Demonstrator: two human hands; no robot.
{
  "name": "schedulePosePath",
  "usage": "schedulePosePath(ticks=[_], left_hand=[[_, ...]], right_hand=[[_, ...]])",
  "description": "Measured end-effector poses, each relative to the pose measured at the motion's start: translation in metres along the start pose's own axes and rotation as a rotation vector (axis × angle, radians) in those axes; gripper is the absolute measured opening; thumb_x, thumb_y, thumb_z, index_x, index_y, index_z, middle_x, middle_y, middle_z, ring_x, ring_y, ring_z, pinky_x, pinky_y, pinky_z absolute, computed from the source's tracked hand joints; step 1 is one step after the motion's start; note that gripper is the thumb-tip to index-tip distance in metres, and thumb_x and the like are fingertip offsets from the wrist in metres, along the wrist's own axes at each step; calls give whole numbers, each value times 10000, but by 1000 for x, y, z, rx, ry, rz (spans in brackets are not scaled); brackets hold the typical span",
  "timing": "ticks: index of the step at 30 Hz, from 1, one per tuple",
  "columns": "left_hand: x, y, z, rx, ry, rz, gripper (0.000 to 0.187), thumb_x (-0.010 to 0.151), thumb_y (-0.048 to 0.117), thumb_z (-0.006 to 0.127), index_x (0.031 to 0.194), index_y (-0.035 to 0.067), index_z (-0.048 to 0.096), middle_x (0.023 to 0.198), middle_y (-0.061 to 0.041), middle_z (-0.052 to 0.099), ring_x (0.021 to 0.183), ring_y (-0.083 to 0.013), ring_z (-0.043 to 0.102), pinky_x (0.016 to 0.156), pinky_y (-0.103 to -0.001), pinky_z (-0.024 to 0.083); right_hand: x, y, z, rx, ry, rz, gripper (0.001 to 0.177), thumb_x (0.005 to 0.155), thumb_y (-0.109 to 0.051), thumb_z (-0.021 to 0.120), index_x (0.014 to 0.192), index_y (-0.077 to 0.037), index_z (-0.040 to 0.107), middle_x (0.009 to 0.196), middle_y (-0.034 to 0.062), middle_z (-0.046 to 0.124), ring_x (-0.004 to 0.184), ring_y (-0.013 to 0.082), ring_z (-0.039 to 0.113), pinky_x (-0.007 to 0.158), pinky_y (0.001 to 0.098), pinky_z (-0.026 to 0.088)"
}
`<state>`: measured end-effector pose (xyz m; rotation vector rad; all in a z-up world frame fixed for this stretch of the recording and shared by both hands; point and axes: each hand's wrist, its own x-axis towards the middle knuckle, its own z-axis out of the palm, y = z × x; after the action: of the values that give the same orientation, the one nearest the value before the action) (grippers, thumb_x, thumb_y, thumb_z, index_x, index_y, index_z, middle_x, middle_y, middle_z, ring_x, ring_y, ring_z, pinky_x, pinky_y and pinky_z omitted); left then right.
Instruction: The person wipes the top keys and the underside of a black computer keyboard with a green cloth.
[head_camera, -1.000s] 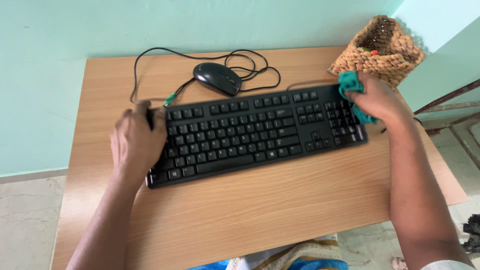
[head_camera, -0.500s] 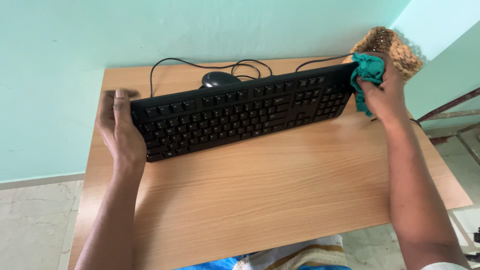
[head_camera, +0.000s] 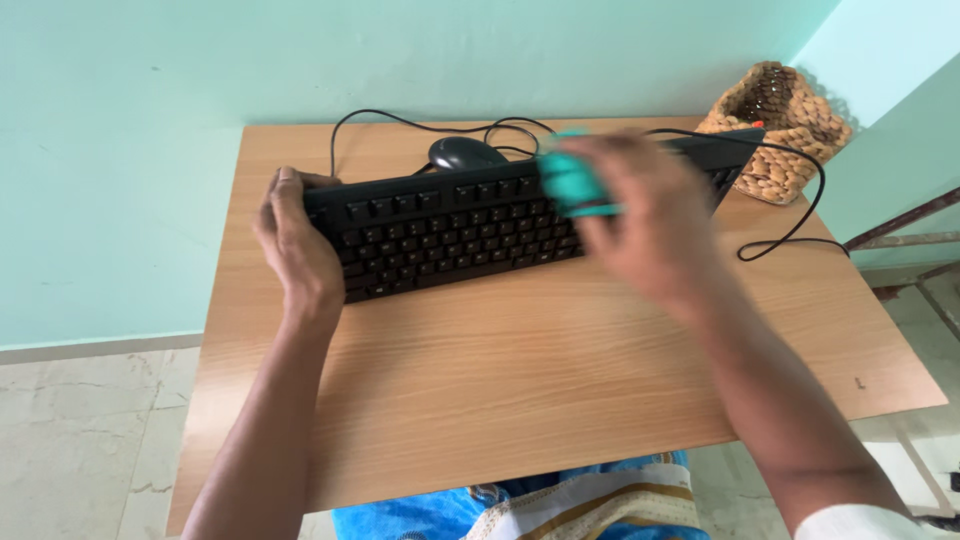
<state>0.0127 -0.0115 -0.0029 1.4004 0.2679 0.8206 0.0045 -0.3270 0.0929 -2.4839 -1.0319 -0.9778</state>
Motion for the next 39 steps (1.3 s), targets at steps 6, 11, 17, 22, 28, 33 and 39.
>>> schedulePosePath(ticks=[6,11,17,22,28,33,39], left_hand=[[0,-18,-4,-311,-173,126,604,1103,609,427,919,58,593,890,-33,566,868,-141,514,841,-340,485],[3,-23,-5,-357,-50,-38,597,1043,618,424,967,71,651,899,21,596,876,-100,568,821,-286,519],[-3,-16,-2,-231,-108,111,417,1056,369,589,864,11,685,808,-34,668,749,-104,559,735,-285,476],[-5,-5,-3,-150,-114,151,319,1044,230,591,861,-5,705,841,-75,730,751,-99,583,749,-286,483],[-7,2,-2,-97,-90,141,304,1016,220,578,837,12,709,795,-55,724,710,-100,605,725,-279,508],[-7,1,-2,-140,-90,139,303,1024,203,586,824,0,687,801,-59,709,722,-101,588,729,-273,498],[-7,-1,-3,-89,-82,146,294,1012,178,579,796,14,695,748,-43,674,702,-93,553,711,-271,461]], right_hand=[[75,-99,90,71,50,-375,537,920,-23,723,1422,-123,558,1308,160,642,1131,339,695,936,470,603],[92,-114,125,32,-63,-417,427,961,-33,651,1379,-97,589,1233,156,666,1099,334,681,943,504,586],[55,-57,99,0,-5,-405,582,890,0,744,1425,-146,568,1233,142,667,1126,315,649,908,466,586],[19,4,75,-56,1,-339,685,840,-7,780,1455,-163,522,1288,140,617,1190,329,584,960,494,549],[-22,71,57,-149,55,-340,739,901,95,734,1537,-183,483,1395,86,579,1333,286,557,1205,478,493],[-56,115,39,-199,27,-266,749,865,70,734,1518,-201,485,1438,102,572,1369,307,547,1204,492,500],[-88,172,13,-261,11,116,789,856,111,690,1539,-238,505,1422,136,580,1349,352,581,1112,446,544]])
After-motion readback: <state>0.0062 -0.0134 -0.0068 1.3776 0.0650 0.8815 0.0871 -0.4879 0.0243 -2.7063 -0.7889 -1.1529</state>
